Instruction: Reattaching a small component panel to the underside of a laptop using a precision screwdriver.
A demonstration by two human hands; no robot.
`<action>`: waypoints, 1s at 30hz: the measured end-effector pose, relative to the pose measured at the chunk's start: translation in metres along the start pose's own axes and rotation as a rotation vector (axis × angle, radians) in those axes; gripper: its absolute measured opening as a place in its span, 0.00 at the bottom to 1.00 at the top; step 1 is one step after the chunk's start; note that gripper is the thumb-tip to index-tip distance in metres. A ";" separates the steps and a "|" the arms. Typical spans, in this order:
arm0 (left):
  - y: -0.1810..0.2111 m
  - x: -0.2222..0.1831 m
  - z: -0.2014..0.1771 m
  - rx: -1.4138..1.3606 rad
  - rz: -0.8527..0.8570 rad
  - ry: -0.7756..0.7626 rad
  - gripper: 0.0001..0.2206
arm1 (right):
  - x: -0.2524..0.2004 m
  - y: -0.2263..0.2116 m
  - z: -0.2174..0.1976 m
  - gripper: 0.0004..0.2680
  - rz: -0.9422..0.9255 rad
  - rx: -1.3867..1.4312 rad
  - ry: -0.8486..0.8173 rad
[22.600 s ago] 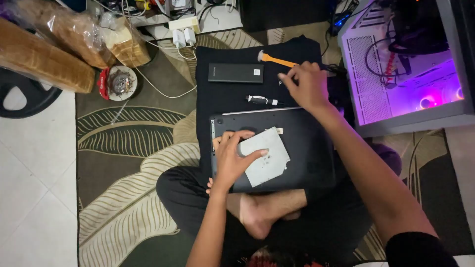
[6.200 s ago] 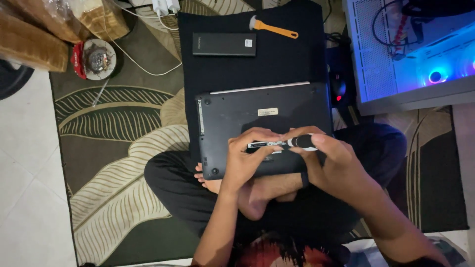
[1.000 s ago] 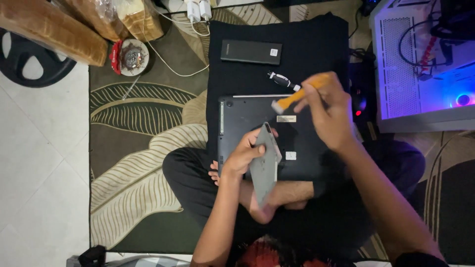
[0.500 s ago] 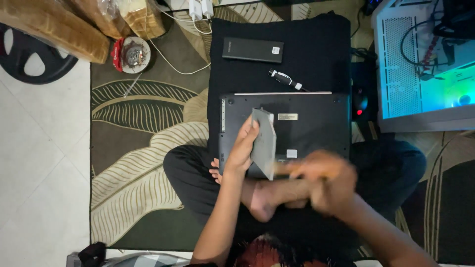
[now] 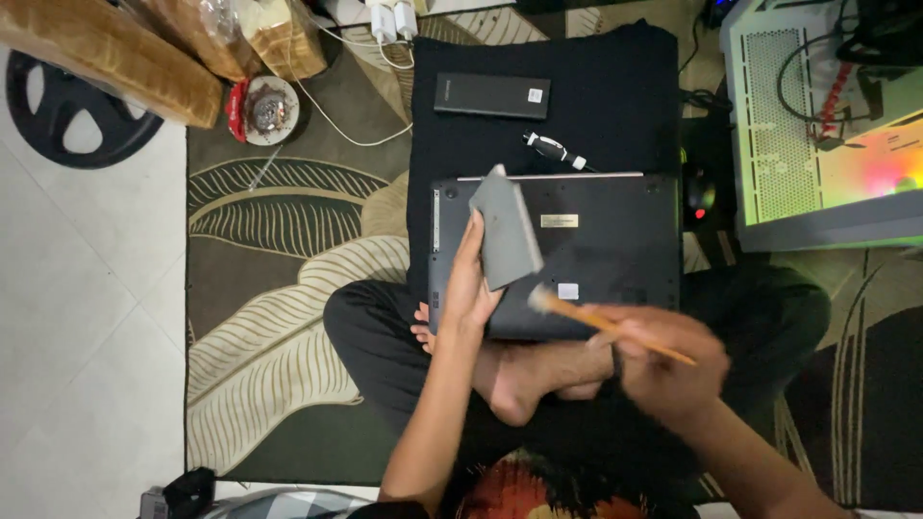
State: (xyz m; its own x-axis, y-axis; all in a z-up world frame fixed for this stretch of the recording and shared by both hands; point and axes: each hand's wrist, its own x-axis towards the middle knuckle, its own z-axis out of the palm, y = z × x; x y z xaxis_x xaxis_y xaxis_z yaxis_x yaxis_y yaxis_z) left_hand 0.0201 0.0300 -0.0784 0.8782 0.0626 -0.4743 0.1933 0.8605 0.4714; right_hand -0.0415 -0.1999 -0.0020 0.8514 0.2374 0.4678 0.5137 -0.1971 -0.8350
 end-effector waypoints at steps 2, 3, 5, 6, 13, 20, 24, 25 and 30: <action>-0.008 -0.001 -0.002 -0.024 0.030 0.000 0.23 | 0.014 0.001 0.007 0.07 -0.091 0.034 0.157; -0.013 -0.002 -0.003 -0.051 0.057 0.007 0.24 | 0.020 0.001 0.009 0.10 -0.175 0.068 0.309; -0.019 -0.006 0.006 -0.076 0.038 -0.001 0.23 | 0.005 0.026 0.021 0.06 -0.145 -0.024 0.256; -0.022 -0.009 0.009 -0.103 0.026 -0.007 0.21 | -0.002 0.039 0.028 0.03 -0.117 -0.110 0.199; -0.020 -0.026 0.037 -0.229 0.040 0.028 0.18 | 0.027 0.023 0.016 0.03 -0.300 -0.062 0.356; -0.018 -0.037 0.044 -0.149 0.031 0.096 0.19 | 0.032 0.041 0.009 0.05 -0.218 -0.017 0.168; -0.016 -0.043 0.050 -0.110 0.056 0.060 0.19 | 0.017 0.042 0.031 0.08 -0.145 0.135 0.307; -0.004 -0.053 0.064 -0.111 0.054 0.056 0.19 | 0.014 0.050 0.022 0.08 -0.147 0.132 0.308; 0.025 -0.065 0.062 0.487 0.463 -0.054 0.30 | 0.031 0.046 -0.011 0.04 -0.072 0.050 0.484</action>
State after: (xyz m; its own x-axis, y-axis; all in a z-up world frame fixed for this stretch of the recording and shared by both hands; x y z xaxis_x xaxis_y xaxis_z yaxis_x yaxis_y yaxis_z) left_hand -0.0055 0.0158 0.0103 0.9360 0.3343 -0.1107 -0.0442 0.4234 0.9049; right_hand 0.0099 -0.2118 -0.0227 0.7714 -0.2231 0.5960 0.5777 -0.1476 -0.8028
